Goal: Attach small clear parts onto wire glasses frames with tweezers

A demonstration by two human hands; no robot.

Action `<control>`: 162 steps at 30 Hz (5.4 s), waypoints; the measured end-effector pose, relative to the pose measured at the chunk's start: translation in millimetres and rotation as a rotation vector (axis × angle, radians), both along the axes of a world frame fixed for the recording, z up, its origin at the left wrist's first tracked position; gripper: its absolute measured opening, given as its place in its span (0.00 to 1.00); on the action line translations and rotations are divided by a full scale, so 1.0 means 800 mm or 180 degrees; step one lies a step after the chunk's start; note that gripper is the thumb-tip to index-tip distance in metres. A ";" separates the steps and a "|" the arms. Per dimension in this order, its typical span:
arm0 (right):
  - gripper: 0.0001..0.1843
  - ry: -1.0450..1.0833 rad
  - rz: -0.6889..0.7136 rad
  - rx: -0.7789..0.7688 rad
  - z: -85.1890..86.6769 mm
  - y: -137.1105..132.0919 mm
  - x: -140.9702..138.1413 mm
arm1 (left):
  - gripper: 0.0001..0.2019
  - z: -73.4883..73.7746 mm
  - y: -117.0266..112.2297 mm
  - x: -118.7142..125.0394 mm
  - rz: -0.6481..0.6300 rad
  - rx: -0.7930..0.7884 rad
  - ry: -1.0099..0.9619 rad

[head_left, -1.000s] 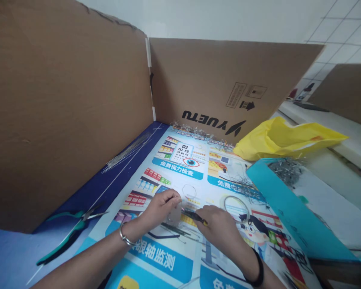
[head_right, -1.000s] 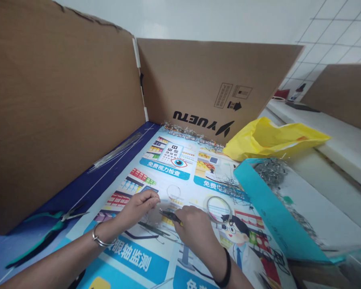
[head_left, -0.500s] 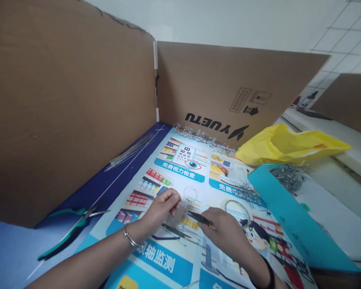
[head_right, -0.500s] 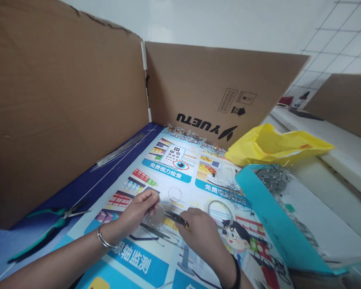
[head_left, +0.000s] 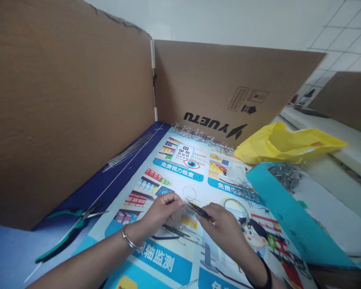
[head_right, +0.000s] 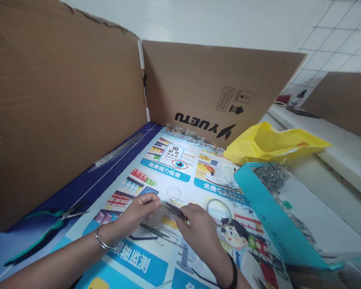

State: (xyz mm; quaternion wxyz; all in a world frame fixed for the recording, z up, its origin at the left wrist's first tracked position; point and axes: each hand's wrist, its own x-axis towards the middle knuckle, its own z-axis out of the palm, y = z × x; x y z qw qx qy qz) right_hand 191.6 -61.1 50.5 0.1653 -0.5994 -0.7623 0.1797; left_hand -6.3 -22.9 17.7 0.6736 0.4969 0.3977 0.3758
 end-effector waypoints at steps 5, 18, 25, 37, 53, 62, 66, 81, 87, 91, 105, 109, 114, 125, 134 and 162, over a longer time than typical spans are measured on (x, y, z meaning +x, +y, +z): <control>0.11 0.1188 -0.0222 -0.0217 -0.022 0.002 -0.023 | 0.14 -0.002 -0.002 0.004 0.0143 0.0015 -0.0170; 0.12 0.1843 -0.0735 -0.0435 -0.033 0.000 -0.034 | 0.15 0.001 -0.008 0.005 -0.0205 -0.0190 -0.0429; 0.12 0.2096 -0.0679 -0.0547 -0.039 0.001 -0.031 | 0.13 0.002 -0.005 0.003 -0.0354 -0.0367 -0.0448; 0.11 0.2097 -0.0605 -0.0332 -0.038 0.000 -0.028 | 0.13 0.007 -0.004 0.003 -0.0534 -0.0677 -0.0807; 0.11 0.2177 -0.0425 -0.0333 -0.039 -0.002 -0.025 | 0.08 -0.010 0.003 -0.006 -0.1110 -0.1359 -0.1052; 0.11 0.2160 -0.0349 -0.0393 -0.040 -0.002 -0.024 | 0.10 -0.002 0.003 -0.005 -0.1192 -0.1336 -0.0823; 0.11 0.2104 -0.0314 -0.0426 -0.039 0.000 -0.025 | 0.09 0.002 0.002 -0.004 -0.1014 -0.1240 -0.0733; 0.09 0.1927 -0.0146 -0.0570 -0.031 0.002 -0.022 | 0.10 0.007 -0.002 -0.001 -0.0872 -0.1166 -0.0658; 0.07 0.1838 -0.0214 -0.0540 -0.030 0.002 -0.023 | 0.11 0.004 -0.004 -0.001 -0.0919 -0.1113 -0.0716; 0.07 0.1819 -0.0272 -0.0500 -0.030 0.001 -0.023 | 0.11 0.004 -0.004 0.000 -0.0924 -0.1068 -0.0688; 0.06 0.1803 -0.0319 -0.0369 -0.030 0.001 -0.025 | 0.11 -0.002 -0.007 -0.001 -0.0903 -0.0886 -0.0611; 0.06 0.1806 -0.0365 -0.0445 -0.031 0.002 -0.024 | 0.12 -0.001 -0.008 0.000 -0.0861 -0.0847 -0.0594; 0.06 0.1542 -0.0394 -0.0375 -0.031 0.002 -0.027 | 0.14 -0.004 -0.009 0.003 -0.0823 -0.0941 -0.0510; 0.06 0.1277 -0.0353 -0.0192 -0.044 0.001 -0.028 | 0.15 0.000 -0.011 0.011 -0.0642 -0.0652 -0.0376; 0.08 0.1650 -0.0527 -0.0276 -0.037 0.003 -0.017 | 0.18 0.006 -0.011 0.010 -0.0422 -0.0447 -0.0054; 0.08 0.1984 -0.1012 0.0075 -0.016 0.005 0.008 | 0.13 0.011 -0.026 0.013 -0.0363 -0.1798 -0.1078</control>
